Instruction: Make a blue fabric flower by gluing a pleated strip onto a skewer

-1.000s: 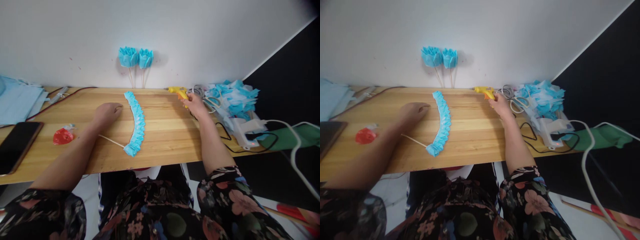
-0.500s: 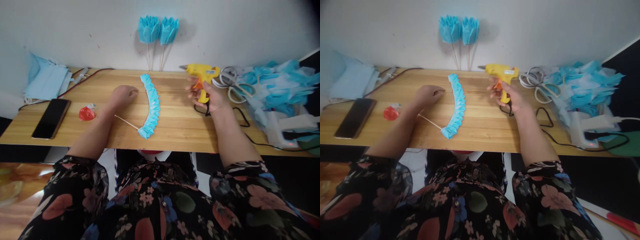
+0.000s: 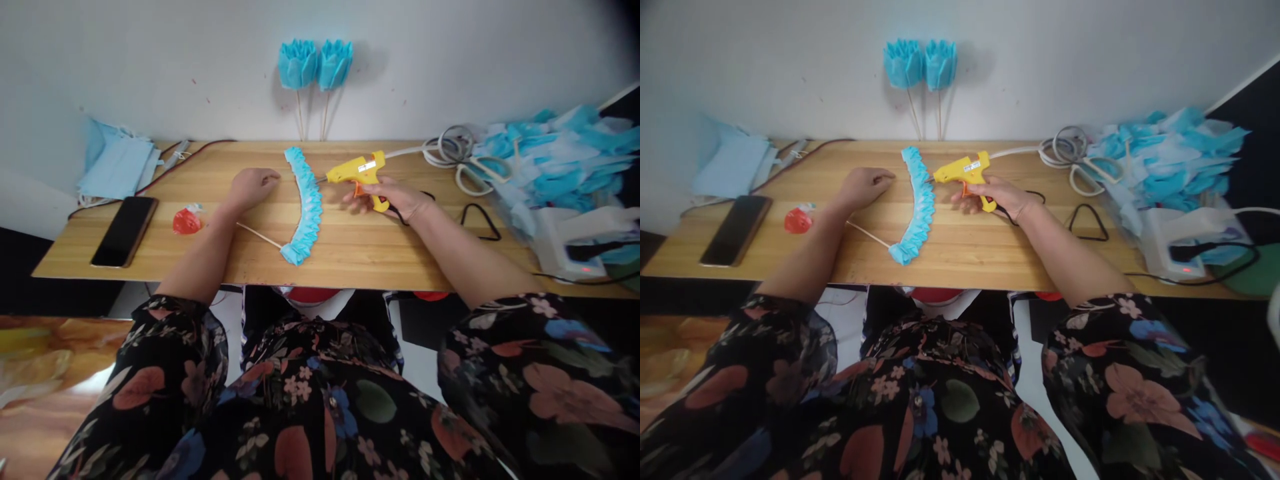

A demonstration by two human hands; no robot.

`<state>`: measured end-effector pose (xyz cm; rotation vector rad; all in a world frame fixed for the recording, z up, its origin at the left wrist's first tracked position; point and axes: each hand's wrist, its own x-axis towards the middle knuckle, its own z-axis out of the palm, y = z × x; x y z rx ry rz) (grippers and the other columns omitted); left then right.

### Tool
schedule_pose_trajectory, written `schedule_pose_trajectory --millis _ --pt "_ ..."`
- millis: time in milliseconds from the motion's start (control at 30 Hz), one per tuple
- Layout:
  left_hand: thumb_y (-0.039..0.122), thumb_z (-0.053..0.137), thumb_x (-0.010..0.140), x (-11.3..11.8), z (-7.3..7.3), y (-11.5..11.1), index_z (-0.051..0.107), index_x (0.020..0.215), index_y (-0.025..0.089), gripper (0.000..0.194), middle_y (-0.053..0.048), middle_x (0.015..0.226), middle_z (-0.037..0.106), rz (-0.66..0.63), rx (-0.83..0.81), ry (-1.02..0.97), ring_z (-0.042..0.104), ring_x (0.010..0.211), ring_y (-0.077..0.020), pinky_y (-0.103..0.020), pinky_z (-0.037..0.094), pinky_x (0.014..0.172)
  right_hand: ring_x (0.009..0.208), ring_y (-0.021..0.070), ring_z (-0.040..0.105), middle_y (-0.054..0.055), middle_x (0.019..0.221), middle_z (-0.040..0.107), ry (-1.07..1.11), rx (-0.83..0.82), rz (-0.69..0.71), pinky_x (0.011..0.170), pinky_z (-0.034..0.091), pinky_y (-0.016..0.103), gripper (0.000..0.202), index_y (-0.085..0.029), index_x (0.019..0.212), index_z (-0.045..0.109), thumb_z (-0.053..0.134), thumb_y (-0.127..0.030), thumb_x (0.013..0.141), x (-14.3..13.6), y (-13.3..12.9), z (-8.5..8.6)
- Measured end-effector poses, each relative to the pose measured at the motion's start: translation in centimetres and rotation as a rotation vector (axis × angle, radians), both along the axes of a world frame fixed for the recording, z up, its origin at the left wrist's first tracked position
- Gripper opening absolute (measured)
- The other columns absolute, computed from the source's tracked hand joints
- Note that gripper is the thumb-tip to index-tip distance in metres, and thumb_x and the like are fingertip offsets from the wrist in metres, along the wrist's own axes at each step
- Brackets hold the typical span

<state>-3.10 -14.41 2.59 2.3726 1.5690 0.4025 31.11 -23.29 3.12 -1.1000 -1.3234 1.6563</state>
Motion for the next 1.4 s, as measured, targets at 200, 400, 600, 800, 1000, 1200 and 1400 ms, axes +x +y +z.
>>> schedule_pose_trajectory --millis 200,400,600,800,1000,1200,1400 --pt "0.032 0.048 0.096 0.3 -0.1 0.0 0.077 0.127 0.022 0.044 -0.007 0.133 0.075 -0.006 0.0 0.02 0.068 0.121 -0.0281 -0.036 0.049 0.105 0.084 0.0177 0.075 0.01 0.101 0.082 0.05 0.014 0.111 0.076 0.061 0.028 0.023 -0.016 0.106 0.069 0.073 -0.03 0.089 -0.5 0.3 -0.2" --pt "0.029 0.049 0.092 -0.6 2.0 -0.8 0.072 0.134 0.019 0.049 -0.009 0.133 0.074 -0.096 -0.063 0.11 0.068 0.119 -0.0281 -0.037 0.049 0.105 0.076 0.0125 0.071 0.003 0.094 0.081 0.233 -0.009 -0.028 0.089 0.06 0.031 0.017 -0.018 0.113 0.064 0.06 -0.024 0.098 -1.8 1.5 -0.9" --pt "0.042 0.052 0.095 -4.3 4.7 -7.2 0.075 0.124 0.02 0.043 -0.01 0.114 0.078 -0.211 -0.011 -0.011 0.071 0.1 -0.0245 -0.038 0.054 0.094 0.075 0.0118 0.07 0.003 0.092 0.08 0.206 -0.027 -0.078 0.083 0.06 0.027 0.011 -0.018 0.106 0.064 0.066 -0.024 0.097 -2.3 0.8 -0.3" --pt "0.046 0.061 0.095 -6.4 2.5 -11.5 0.077 0.108 0.024 0.03 -0.011 0.117 0.076 -0.357 0.02 -0.122 0.069 0.11 -0.0276 -0.046 0.055 0.1 0.074 0.0122 0.07 0.006 0.094 0.081 0.213 0.043 -0.019 0.079 0.061 0.027 0.017 -0.016 0.107 0.066 0.072 -0.026 0.094 -2.3 1.1 -0.8" --pt "0.043 0.061 0.098 -6.1 0.2 -10.8 0.076 0.091 0.022 0.027 -0.012 0.106 0.077 -0.393 0.115 -0.183 0.07 0.102 -0.0249 -0.042 0.056 0.094 0.075 0.0119 0.071 0.007 0.096 0.081 0.208 0.057 -0.028 0.077 0.062 0.025 0.018 -0.016 0.109 0.065 0.07 -0.024 0.094 -2.2 1.1 -1.1" --pt "0.042 0.058 0.102 -5.8 -0.2 -10.9 0.074 0.09 0.023 0.027 -0.01 0.105 0.076 -0.365 0.106 -0.196 0.068 0.106 -0.0247 -0.043 0.054 0.098 0.074 0.0112 0.071 0.006 0.094 0.081 0.218 0.062 -0.019 0.075 0.062 0.023 0.013 -0.014 0.109 0.065 0.064 -0.018 0.097 -2.3 1.1 -1.0" --pt "0.041 0.057 0.102 -5.6 -0.9 -10.7 0.072 0.091 0.024 0.025 -0.009 0.102 0.076 -0.337 0.128 -0.219 0.068 0.102 -0.0247 -0.043 0.055 0.096 0.072 0.0118 0.072 0.009 0.091 0.081 0.225 0.023 -0.031 0.071 0.062 0.023 0.012 -0.012 0.108 0.066 0.062 -0.013 0.097 -2.5 1.0 -0.5"
